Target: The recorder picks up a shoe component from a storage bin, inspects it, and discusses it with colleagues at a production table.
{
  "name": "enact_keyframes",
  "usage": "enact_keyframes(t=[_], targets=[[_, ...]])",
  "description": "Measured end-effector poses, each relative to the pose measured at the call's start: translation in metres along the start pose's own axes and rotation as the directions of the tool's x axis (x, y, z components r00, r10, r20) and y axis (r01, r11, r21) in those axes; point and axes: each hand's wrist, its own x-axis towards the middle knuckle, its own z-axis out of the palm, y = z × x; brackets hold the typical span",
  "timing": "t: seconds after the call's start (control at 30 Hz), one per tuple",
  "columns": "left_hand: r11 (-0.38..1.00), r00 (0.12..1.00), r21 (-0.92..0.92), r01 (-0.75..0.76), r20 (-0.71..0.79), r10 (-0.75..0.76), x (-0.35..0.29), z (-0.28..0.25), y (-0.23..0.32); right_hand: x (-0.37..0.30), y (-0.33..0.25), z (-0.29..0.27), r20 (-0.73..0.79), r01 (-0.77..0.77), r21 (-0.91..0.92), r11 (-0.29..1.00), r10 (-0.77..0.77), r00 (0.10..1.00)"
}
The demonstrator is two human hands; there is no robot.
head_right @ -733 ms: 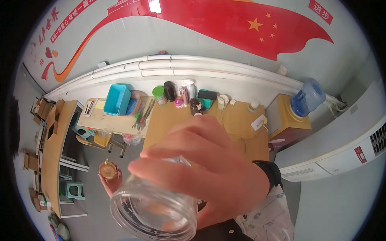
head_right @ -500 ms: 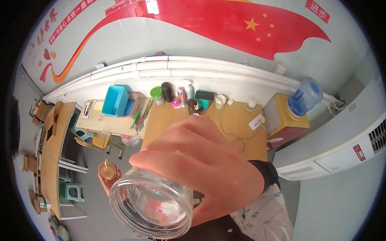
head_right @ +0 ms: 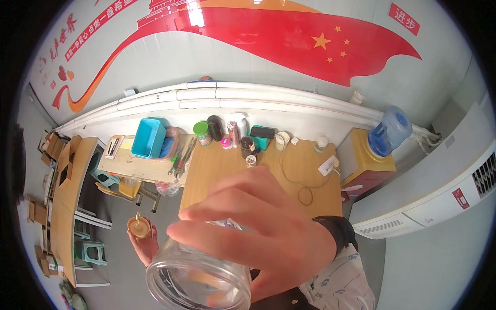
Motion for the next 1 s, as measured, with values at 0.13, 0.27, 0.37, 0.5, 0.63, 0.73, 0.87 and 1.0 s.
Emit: enact_keyframes(t=[0.13, 0.27, 0.37, 0.5, 0.63, 0.73, 0.87, 1.0], targets=[[1.000, 1.000, 0.001, 0.011, 0.002, -0.011, -0.002, -0.002, 0.002, -0.003, -0.007, -0.010, 0.109, -0.066, 0.039, 0.997, 0.062, 0.992], [1.000, 1.000, 0.003, 0.016, -0.002, -0.016, -0.001, 0.001, 0.001, 0.002, -0.016, -0.009, 0.055, -0.094, -0.058, 0.994, 0.098, 0.994], [1.000, 1.000, 0.008, 0.004, -0.010, -0.004, -0.004, -0.003, 0.004, -0.001, -0.016, -0.008, 0.071, -0.145, -0.023, 0.989, 0.146, 0.987], [1.000, 1.000, 0.009, 0.015, 0.003, -0.015, -0.001, 0.002, 0.001, -0.004, -0.010, -0.006, 0.016, -0.017, -0.057, 0.998, 0.018, 1.000], [1.000, 1.000, 0.015, 0.015, 0.003, -0.015, 0.000, -0.001, 0.003, -0.004, -0.003, -0.002, -0.042, 0.093, -0.108, 0.990, -0.098, 0.994], [1.000, 1.000, 0.004, 0.014, -0.001, -0.014, 0.001, -0.003, 0.003, 0.002, -0.005, 0.004, -0.081, 0.127, -0.140, 0.982, -0.139, 0.987], [1.000, 1.000, -0.009, 0.022, 0.019, -0.022, 0.006, -0.005, 0.001, 0.005, -0.012, 0.006, -0.144, 0.086, -0.141, 0.986, -0.107, 0.984], [1.000, 1.000, -0.005, 0.009, 0.027, -0.009, 0.005, -0.010, 0.002, 0.007, -0.012, 0.007, -0.117, 0.104, -0.160, 0.982, -0.124, 0.985]])
